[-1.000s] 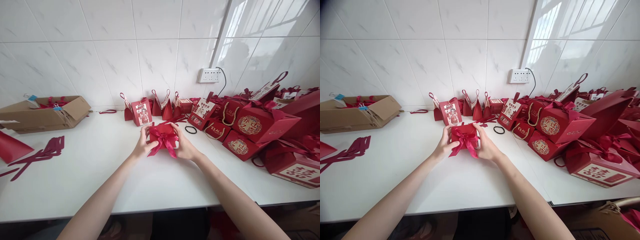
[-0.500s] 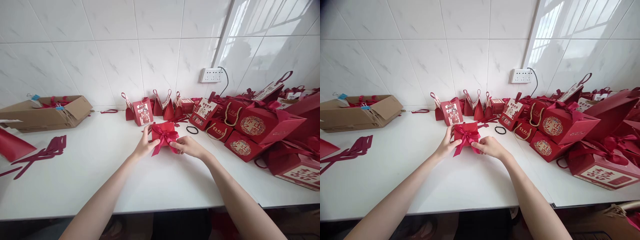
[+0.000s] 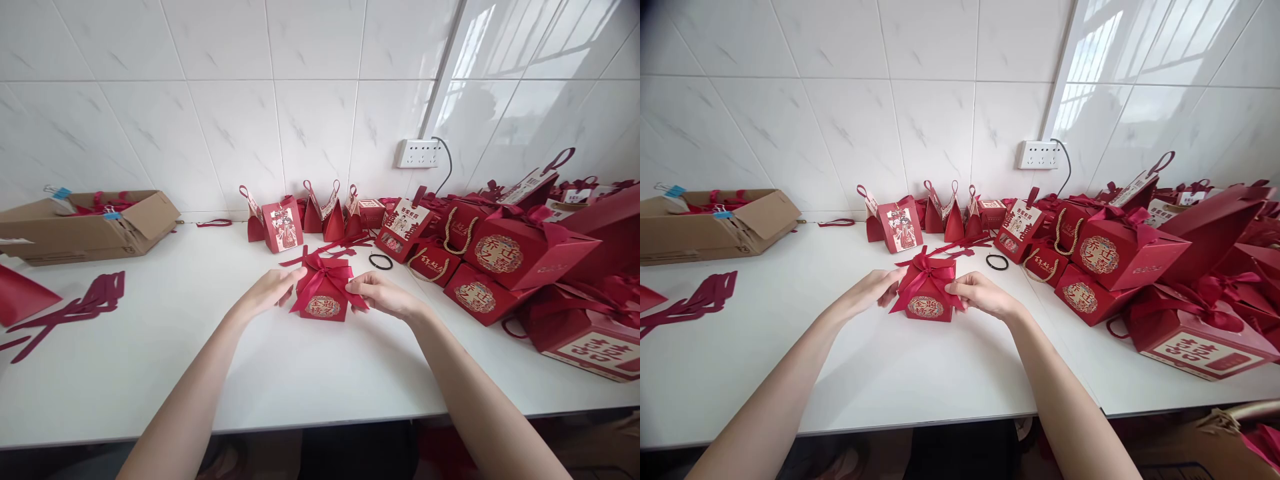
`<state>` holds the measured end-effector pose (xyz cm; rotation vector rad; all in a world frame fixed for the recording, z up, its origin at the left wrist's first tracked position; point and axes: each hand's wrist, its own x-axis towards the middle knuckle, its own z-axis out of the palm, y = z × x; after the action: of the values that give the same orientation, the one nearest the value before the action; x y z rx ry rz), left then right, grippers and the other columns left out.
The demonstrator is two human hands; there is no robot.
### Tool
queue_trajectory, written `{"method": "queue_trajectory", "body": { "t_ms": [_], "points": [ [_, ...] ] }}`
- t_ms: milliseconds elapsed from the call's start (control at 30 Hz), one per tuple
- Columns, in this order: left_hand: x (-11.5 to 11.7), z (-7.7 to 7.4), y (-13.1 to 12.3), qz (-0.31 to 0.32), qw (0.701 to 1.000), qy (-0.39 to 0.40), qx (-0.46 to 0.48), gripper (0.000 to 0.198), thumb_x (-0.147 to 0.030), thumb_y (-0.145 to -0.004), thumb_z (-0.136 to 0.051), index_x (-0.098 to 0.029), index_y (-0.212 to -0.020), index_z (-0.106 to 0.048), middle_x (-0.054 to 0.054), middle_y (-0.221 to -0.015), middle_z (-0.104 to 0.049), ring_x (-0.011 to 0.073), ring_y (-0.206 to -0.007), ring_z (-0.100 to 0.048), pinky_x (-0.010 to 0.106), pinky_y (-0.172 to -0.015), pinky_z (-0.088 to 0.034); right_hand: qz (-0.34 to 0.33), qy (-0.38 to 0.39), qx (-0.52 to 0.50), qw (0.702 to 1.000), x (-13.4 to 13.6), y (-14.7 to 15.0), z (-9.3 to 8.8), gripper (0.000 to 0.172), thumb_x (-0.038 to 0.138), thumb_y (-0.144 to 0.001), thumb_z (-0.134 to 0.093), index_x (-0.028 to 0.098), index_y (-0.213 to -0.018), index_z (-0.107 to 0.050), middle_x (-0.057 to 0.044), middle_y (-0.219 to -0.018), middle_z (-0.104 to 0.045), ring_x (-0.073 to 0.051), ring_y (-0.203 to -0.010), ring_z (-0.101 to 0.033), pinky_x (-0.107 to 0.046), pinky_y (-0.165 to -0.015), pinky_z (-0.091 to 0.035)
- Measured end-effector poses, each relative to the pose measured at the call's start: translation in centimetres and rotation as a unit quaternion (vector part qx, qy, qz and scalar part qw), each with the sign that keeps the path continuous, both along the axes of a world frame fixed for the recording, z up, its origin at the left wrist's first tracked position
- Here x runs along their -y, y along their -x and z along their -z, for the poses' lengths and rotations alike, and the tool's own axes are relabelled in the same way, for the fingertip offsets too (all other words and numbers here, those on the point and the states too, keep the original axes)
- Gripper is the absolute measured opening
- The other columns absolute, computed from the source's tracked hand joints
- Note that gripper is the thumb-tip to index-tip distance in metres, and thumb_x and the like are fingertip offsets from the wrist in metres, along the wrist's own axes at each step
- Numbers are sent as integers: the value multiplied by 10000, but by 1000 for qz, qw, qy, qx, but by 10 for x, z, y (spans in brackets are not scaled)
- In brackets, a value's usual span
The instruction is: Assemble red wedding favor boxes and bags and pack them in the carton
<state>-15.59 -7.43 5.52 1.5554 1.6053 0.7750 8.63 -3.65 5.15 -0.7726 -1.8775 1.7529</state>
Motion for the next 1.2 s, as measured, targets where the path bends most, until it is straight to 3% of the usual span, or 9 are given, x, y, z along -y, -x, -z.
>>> {"method": "queue_trajectory", "body": {
  "t_ms": [100, 200, 333, 533, 800, 967, 1067, 1200],
  "points": [
    [5, -8, 0, 69, 994, 78, -21, 501, -612, -721, -547, -146, -537, -551, 50, -533, -616, 150, -467, -549, 275, -506, -394, -1, 48, -34, 998, -2, 0, 4, 445, 381, -776, -620, 196, -461, -367, 106, -375, -250, -55, -379, -290, -279, -573, -399],
    [7, -14, 1, 113, 991, 71, 8, 406, -542, -699, -625, -142, -630, -621, 72, -669, -681, 162, -547, -601, 271, -531, -425, -11, 69, -83, 994, -6, 0, 7, 453, 348, -799, -590, 194, -437, -365, 89, -380, -291, -58, -389, -300, -300, -645, -437],
    [5, -15, 11, 143, 979, 61, 129, 299, -398, -737, -629, -160, -565, -574, 25, -564, -621, 133, -494, -560, 271, -539, -427, 6, 113, -160, 981, -11, -2, 11, 450, 328, -781, -571, 196, -418, -341, 68, -406, -292, -72, -427, -312, -282, -626, -433],
    [-5, -6, 24, 90, 914, 12, 395, 313, -226, -621, -604, -171, -402, -387, -48, -332, -384, 65, -336, -367, 265, -534, -414, 48, 230, -240, 942, -16, -6, 14, 379, 208, -684, -580, 203, -470, -267, 95, -408, -175, -59, -401, -216, -261, -592, -460],
    [-5, -7, 30, 35, 820, -13, 571, 328, -136, -542, -510, -173, -396, -219, -81, -272, -180, 38, -290, -240, 261, -564, -466, 49, 289, -370, 882, -20, -18, 10, 459, 158, -651, -558, 201, -522, -120, 119, -388, -93, -39, -370, -119, -258, -593, -491],
    [-4, -9, 35, -22, 767, -70, 637, 360, -140, -536, -457, -187, -441, -114, -97, -298, -98, 31, -303, -138, 250, -569, -480, 24, 276, -413, 867, -20, -25, 9, 439, 147, -626, -561, 202, -505, -143, 132, -363, -75, -24, -317, -87, -202, -457, -424],
    [-3, -9, 37, -61, 758, -115, 639, 357, -155, -541, -442, -186, -461, -95, -100, -315, -88, 33, -320, -122, 244, -599, -487, 82, 237, -427, 869, -20, -29, 11, 413, 187, -632, -566, 204, -486, -180, 129, -360, -63, -28, -318, -32, -181, -350, -323],
    [-2, -8, 41, -93, 790, -177, 580, 386, -201, -543, -445, -178, -504, -62, -105, -356, -34, 32, -341, -105, 266, -672, -501, 127, 186, -461, 859, -21, -33, 14, 418, 281, -664, -594, 199, -431, -257, 122, -336, -61, -34, -313, 18, -162, -264, -175]
  ]
}}
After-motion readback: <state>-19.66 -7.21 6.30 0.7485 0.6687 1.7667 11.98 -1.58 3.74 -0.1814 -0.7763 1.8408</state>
